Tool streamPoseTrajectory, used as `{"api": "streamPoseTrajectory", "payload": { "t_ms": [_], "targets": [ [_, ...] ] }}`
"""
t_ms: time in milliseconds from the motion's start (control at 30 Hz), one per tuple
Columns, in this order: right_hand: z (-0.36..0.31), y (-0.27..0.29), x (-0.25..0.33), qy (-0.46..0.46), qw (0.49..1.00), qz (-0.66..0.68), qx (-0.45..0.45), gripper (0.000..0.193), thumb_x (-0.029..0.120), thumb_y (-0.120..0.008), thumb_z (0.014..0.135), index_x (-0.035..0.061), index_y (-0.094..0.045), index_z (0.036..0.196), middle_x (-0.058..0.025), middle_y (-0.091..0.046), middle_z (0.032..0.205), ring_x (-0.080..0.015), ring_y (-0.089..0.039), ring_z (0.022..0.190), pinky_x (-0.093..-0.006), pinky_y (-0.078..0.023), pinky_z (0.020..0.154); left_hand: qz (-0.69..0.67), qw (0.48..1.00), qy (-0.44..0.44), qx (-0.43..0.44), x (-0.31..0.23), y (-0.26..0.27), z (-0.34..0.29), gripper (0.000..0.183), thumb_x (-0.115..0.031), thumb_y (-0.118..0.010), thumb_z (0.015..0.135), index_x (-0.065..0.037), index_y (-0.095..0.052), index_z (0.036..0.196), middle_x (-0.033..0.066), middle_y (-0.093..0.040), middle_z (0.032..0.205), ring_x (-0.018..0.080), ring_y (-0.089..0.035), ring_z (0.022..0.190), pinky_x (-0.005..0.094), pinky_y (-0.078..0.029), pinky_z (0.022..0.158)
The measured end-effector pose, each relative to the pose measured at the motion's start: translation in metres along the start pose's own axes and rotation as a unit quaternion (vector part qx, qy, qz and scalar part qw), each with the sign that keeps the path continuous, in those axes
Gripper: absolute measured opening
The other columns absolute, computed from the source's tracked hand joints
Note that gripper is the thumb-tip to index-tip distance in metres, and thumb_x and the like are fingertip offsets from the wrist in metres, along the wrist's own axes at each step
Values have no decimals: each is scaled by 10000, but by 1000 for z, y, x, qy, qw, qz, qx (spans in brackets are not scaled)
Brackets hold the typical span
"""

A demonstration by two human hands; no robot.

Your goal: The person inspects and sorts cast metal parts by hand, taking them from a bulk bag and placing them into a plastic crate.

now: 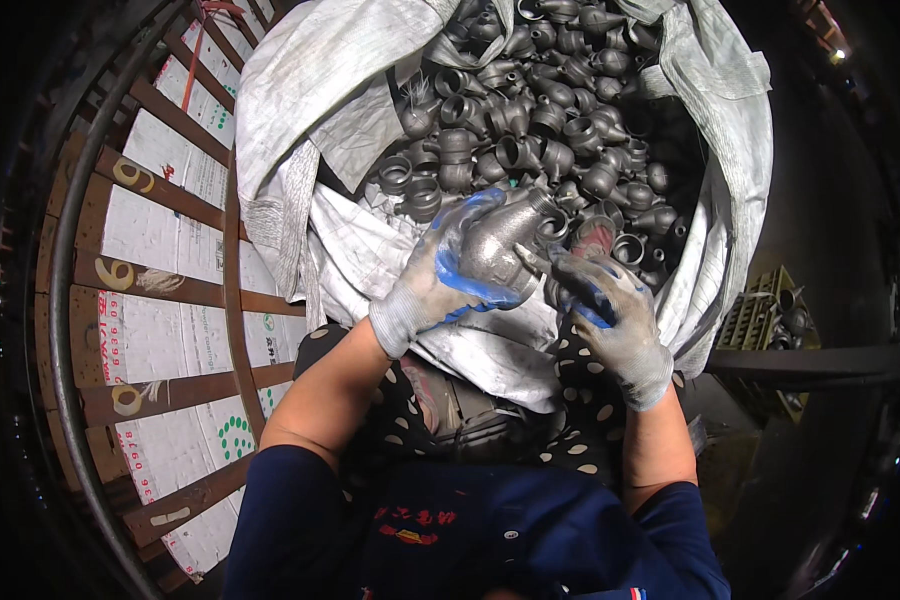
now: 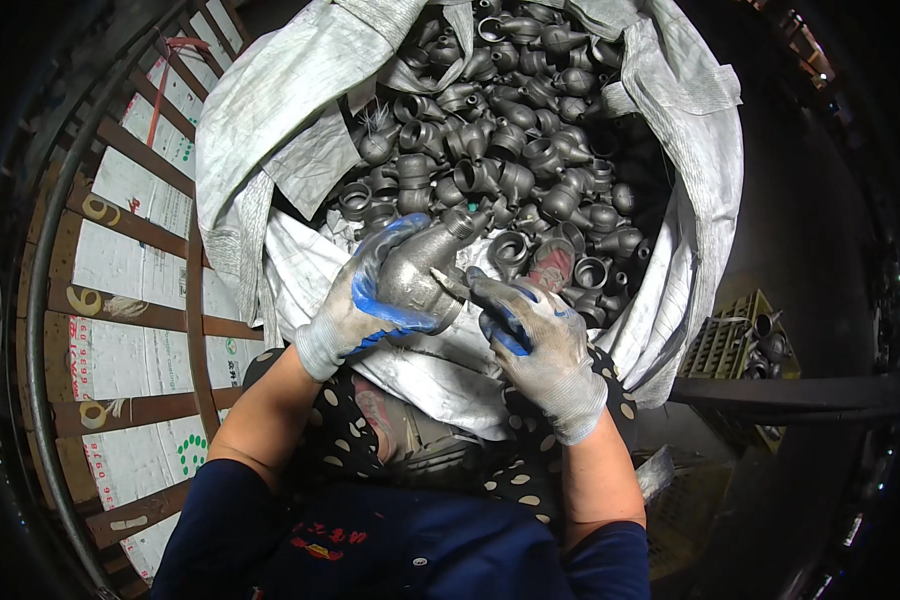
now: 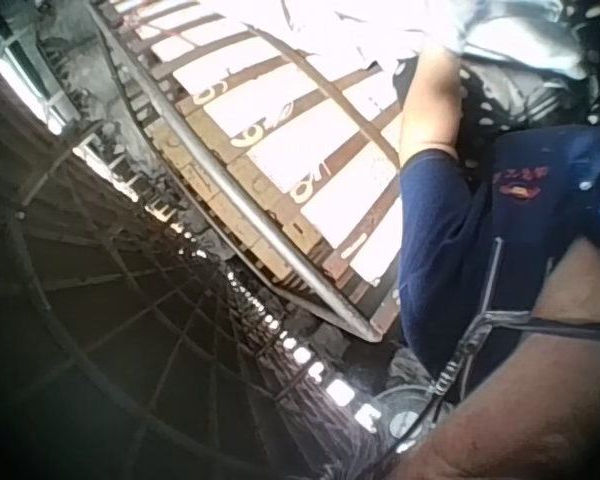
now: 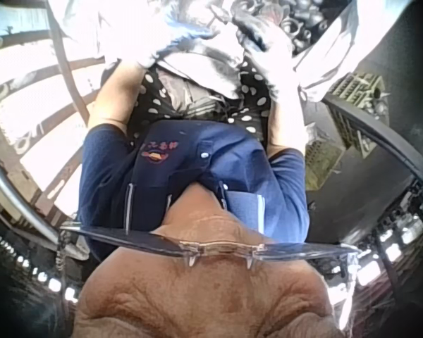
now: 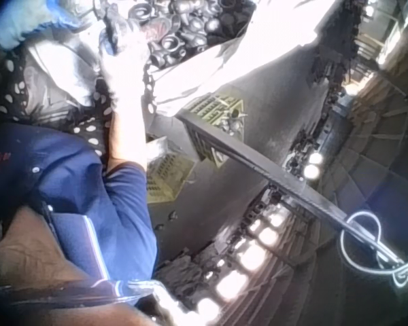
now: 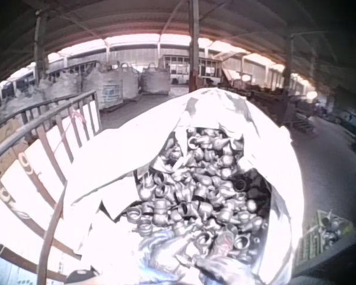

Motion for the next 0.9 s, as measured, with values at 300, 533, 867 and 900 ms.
{"api": "streamPoseTrajectory", "payload": {
  "t_ms": [300,533,867,900],
  "targets": [
    [0,-6,14,73,989,-128,-25,497,24,-649,664,204,-642,1127,-115,-601,1019,-317,-596,934,-422,-500,771,29,999,16,-15,4,2,0,963,-338,-842,643,-23,-321,1389,114,-426,1357,220,-446,1235,363,-363,1051],
    [1,-19,-6,-37,995,-5,94,460,60,-606,730,221,-633,1160,-101,-622,940,-300,-637,793,-381,-519,709,-165,984,52,-30,11,0,-4,938,-322,-845,643,-25,-344,1378,109,-457,1329,204,-472,1209,355,-386,1032],
    [2,-13,-5,-21,998,38,37,391,74,-613,721,189,-664,1091,-109,-630,934,-307,-641,788,-378,-521,710,43,998,34,-19,10,9,-2,912,-250,-848,641,-24,-350,1371,107,-472,1313,199,-484,1193,354,-394,1026],
    [2,-12,-6,-23,999,32,34,382,74,-610,725,181,-664,1087,-108,-631,935,-306,-642,792,-373,-523,714,23,999,16,-20,7,7,-2,910,-249,-847,643,-25,-349,1371,108,-472,1313,199,-483,1194,355,-395,1026]
  ]
}}
Point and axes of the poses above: each hand's wrist, its own z-axis towards the middle knuckle, its own y-axis out of the back of the hand, x = y × z, the point moved 10 cm from there along z, towards the middle knuckle
